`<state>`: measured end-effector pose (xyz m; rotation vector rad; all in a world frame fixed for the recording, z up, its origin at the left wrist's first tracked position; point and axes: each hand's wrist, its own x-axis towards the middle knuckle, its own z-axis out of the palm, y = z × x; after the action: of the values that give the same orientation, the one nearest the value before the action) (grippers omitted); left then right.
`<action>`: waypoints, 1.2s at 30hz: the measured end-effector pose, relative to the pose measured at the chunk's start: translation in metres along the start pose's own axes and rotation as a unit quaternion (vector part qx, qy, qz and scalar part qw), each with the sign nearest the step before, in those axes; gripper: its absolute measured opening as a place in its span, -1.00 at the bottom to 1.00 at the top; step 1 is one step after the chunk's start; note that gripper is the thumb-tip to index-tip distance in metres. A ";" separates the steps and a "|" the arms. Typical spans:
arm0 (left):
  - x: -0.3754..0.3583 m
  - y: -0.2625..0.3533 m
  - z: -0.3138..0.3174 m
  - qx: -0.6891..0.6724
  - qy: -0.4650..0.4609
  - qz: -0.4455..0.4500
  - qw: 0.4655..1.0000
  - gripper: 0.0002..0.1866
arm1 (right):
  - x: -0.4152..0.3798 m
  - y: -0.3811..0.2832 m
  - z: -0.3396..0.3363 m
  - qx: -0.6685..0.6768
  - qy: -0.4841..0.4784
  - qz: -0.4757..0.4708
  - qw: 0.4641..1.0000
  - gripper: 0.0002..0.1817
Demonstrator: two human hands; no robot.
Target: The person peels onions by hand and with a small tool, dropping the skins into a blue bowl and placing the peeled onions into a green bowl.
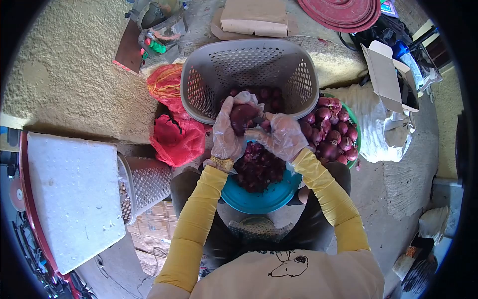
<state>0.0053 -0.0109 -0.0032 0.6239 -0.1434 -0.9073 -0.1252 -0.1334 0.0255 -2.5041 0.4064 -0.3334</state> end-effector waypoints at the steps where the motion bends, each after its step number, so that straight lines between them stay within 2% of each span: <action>1: 0.000 -0.002 0.000 0.000 0.000 0.000 1.000 -0.55 | -0.001 -0.004 0.004 0.070 0.011 0.019 0.997 -0.29; 2: -0.001 -0.004 -0.001 0.012 0.009 0.017 1.000 -0.53 | -0.002 -0.008 0.006 0.139 0.022 0.039 0.989 -0.29; 7: -0.010 -0.011 0.009 0.084 -0.011 0.101 0.991 -0.46 | 0.001 -0.019 -0.008 0.140 0.022 0.068 0.988 -0.28; 9: -0.007 -0.007 0.008 0.119 -0.011 0.039 0.992 -0.41 | 0.003 -0.017 -0.014 0.116 0.020 0.086 0.989 -0.27; 10: -0.006 -0.004 0.007 0.119 -0.011 0.038 0.992 -0.41 | 0.004 -0.014 -0.017 0.074 0.012 0.090 0.993 -0.24; 12: -0.004 0.003 0.009 0.035 -0.068 -0.043 0.996 -0.42 | 0.005 -0.010 -0.023 0.031 0.005 0.094 0.995 -0.22; 16: -0.006 0.008 0.021 0.072 -0.043 -0.077 0.994 -0.44 | 0.003 -0.002 -0.027 -0.065 0.028 0.052 0.996 -0.19; 19: -0.007 0.009 0.016 0.078 -0.077 -0.028 0.994 -0.44 | 0.003 -0.002 -0.028 -0.077 0.036 0.020 0.996 -0.21; 21: -0.006 0.015 0.006 0.039 -0.148 -0.085 0.985 -0.44 | 0.003 -0.003 -0.028 -0.062 0.031 0.008 0.998 -0.22; 22: -0.007 0.014 0.006 0.039 -0.148 -0.085 0.985 -0.44 | 0.003 -0.002 -0.028 -0.078 0.031 -0.004 0.996 -0.23; 24: -0.006 0.012 0.010 0.003 -0.059 -0.133 0.989 -0.46 | 0.003 -0.001 -0.027 -0.095 0.031 -0.016 0.995 -0.25; 28: -0.006 0.008 0.013 0.021 -0.057 -0.116 0.991 -0.48 | 0.002 0.002 -0.021 -0.119 0.044 -0.033 0.991 -0.28; 30: -0.004 0.002 0.012 0.038 -0.039 -0.036 0.998 -0.47 | 0.003 0.002 -0.020 -0.128 0.035 -0.032 0.991 -0.28; 32: -0.004 0.001 0.012 0.039 -0.028 -0.031 0.998 -0.49 | 0.004 -0.003 -0.018 -0.043 0.036 -0.001 0.998 -0.28; 34: -0.004 0.001 0.012 0.039 -0.017 -0.027 0.999 -0.51 | 0.004 -0.008 -0.017 -0.049 0.039 0.009 0.998 -0.28; 36: -0.005 0.001 0.012 0.031 -0.052 -0.014 0.998 -0.48 | 0.004 -0.009 -0.017 -0.056 0.042 0.021 0.997 -0.28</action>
<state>-0.0015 -0.0119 0.0078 0.6368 -0.2577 -0.9668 -0.1245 -0.1361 0.0451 -2.5929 0.5245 -0.4095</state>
